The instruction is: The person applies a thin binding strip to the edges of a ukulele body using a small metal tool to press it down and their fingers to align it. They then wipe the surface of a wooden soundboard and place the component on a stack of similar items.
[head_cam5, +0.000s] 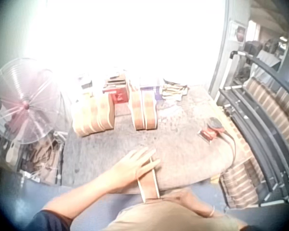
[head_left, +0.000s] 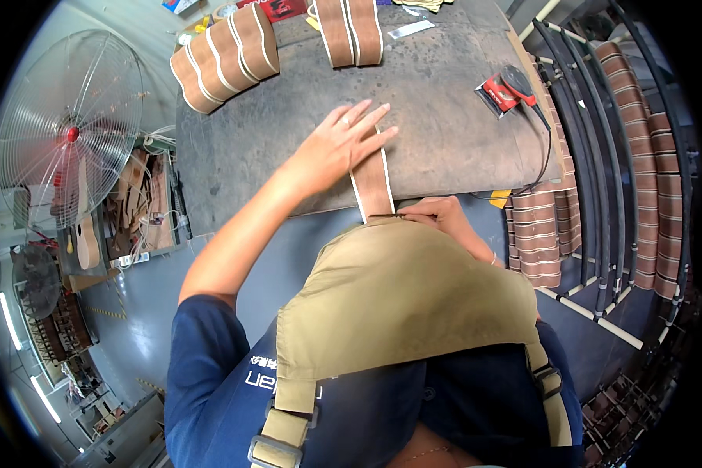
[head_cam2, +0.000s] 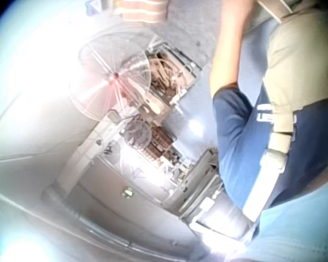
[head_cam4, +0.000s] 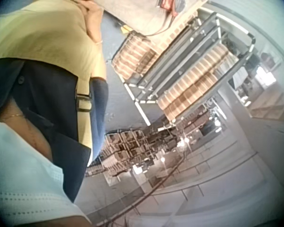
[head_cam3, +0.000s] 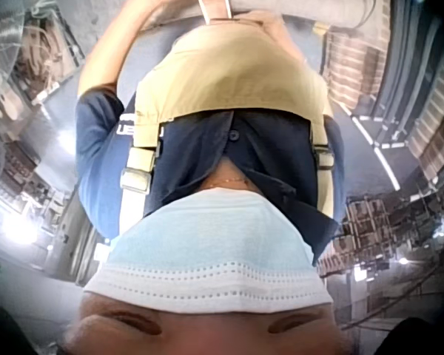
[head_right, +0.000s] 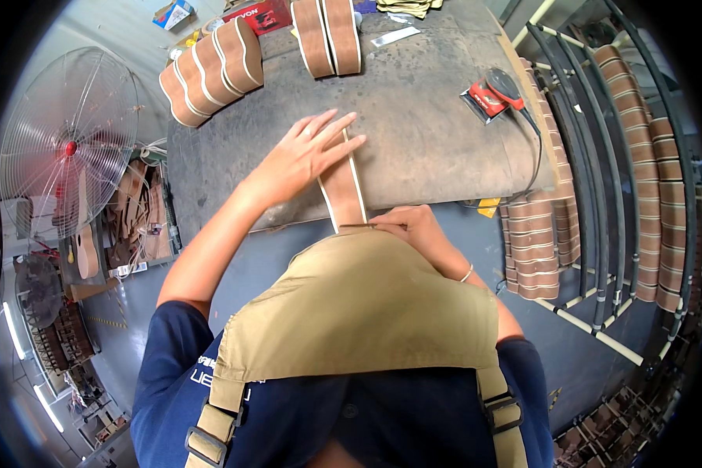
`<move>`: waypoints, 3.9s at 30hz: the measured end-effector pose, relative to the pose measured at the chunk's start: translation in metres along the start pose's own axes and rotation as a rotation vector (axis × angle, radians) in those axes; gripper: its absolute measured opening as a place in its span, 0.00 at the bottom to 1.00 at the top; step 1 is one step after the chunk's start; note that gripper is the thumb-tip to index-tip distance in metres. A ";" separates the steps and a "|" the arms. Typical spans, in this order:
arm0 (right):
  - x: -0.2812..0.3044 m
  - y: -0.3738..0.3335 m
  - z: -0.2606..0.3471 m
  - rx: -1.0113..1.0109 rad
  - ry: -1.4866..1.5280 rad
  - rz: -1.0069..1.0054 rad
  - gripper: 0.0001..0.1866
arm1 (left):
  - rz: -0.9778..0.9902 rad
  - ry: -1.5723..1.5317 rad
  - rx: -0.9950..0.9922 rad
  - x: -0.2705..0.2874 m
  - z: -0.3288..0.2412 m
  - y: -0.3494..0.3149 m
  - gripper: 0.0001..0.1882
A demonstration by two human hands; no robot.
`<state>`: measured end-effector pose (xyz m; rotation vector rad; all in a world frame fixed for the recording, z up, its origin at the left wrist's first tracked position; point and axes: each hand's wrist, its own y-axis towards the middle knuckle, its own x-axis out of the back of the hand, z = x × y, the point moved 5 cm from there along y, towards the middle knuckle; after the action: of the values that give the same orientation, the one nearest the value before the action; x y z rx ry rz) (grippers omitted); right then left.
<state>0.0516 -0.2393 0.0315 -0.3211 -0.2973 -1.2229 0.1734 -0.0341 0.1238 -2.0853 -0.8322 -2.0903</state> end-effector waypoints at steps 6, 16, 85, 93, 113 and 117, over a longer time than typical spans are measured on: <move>0.035 -0.022 -0.017 -0.118 0.201 -0.414 0.11 | 0.228 -0.081 0.062 -0.002 0.035 -0.008 0.20; 0.023 0.054 -0.019 -0.081 0.683 -0.342 0.15 | -0.079 -0.224 0.949 -0.023 -0.078 -0.071 0.32; 0.017 0.147 -0.035 -0.190 0.033 0.176 0.07 | 0.203 -1.015 1.033 -0.113 0.040 -0.058 0.03; 0.013 0.152 -0.041 -0.151 0.077 0.126 0.07 | 0.121 -0.939 1.041 -0.110 0.039 -0.054 0.03; 0.023 0.152 -0.038 -0.029 0.034 0.039 0.07 | 0.034 -0.753 0.945 -0.093 0.032 -0.036 0.01; 0.022 0.140 -0.034 -0.050 0.053 0.054 0.09 | 0.062 -0.739 0.911 -0.094 0.029 -0.039 0.01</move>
<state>0.1928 -0.2289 -0.0022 -0.3371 -0.2109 -1.1847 0.1908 -0.0187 0.0201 -2.1661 -1.3940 -0.5795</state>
